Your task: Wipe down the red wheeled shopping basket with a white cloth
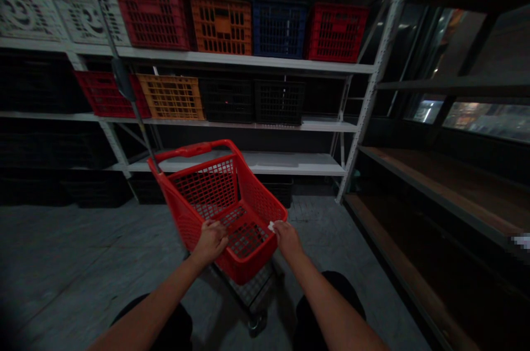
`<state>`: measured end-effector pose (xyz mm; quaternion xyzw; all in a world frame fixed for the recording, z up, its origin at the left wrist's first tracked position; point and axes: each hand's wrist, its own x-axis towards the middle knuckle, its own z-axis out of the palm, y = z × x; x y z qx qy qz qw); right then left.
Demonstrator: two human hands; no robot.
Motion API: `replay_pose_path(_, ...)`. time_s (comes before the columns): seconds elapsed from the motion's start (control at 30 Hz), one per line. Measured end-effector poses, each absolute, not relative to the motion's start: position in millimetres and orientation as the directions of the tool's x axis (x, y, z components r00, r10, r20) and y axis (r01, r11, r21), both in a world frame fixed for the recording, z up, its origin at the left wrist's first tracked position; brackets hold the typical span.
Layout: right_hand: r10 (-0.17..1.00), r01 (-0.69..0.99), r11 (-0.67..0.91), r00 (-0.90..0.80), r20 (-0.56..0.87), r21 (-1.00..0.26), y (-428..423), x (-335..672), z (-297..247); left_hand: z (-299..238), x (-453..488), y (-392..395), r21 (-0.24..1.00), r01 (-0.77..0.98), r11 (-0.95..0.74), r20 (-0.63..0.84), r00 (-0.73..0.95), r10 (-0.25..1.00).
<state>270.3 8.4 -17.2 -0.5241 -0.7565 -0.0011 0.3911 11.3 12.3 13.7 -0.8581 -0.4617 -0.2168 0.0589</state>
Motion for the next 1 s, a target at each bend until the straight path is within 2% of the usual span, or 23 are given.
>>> replay_pose_path(0.2, 0.82, 0.853, 0.385, -0.14, 0.556, -0.353, 48.4, 298.1, -4.5, 13.6, 11.9, 16.0, 0.116, 0.807, -0.579, 0.424, 0.487, 0.764)
replay_pose_path(0.43, 0.82, 0.858, 0.387, -0.153, 0.551, -0.337, 16.0, 285.0, -9.7, 16.5, 2.7, 13.3, 0.08, 0.82, -0.566, 0.437, 0.482, 0.759)
replay_pose_path(0.57, 0.822, 0.835, 0.386, -0.118, 0.557, -0.392, -10.2, 268.0, -8.0, 20.9, -12.6, 13.6, 0.066, 0.803, -0.593, 0.403, 0.522, 0.752)
replay_pose_path(0.7, 0.801, 0.739, 0.512, -0.226, 0.555, -0.438, -34.5, 218.8, -10.4, 31.7, -23.9, 20.0, 0.05, 0.8, -0.597, 0.372, 0.54, 0.755)
replay_pose_path(0.83, 0.728, 0.597, 0.644, -0.283, 0.625, -0.479, -47.2, 171.5, -17.7, 43.5, -10.7, 15.8, 0.016, 0.884, -0.468, 0.408, 0.422, 0.81)
replay_pose_path(0.93, 0.701, 0.562, 0.667, -0.25, 0.667, -0.49, -48.6, 166.5, -24.0, 42.1, 17.1, -1.3, 0.064, 0.915, -0.398, 0.46, 0.326, 0.826)
replay_pose_path(1.0, 0.699, 0.568, 0.659, -0.218, 0.682, -0.494, -46.0, 179.5, -27.2, 33.5, 36.9, -15.0, 0.127, 0.914, -0.384, 0.436, 0.296, 0.85)
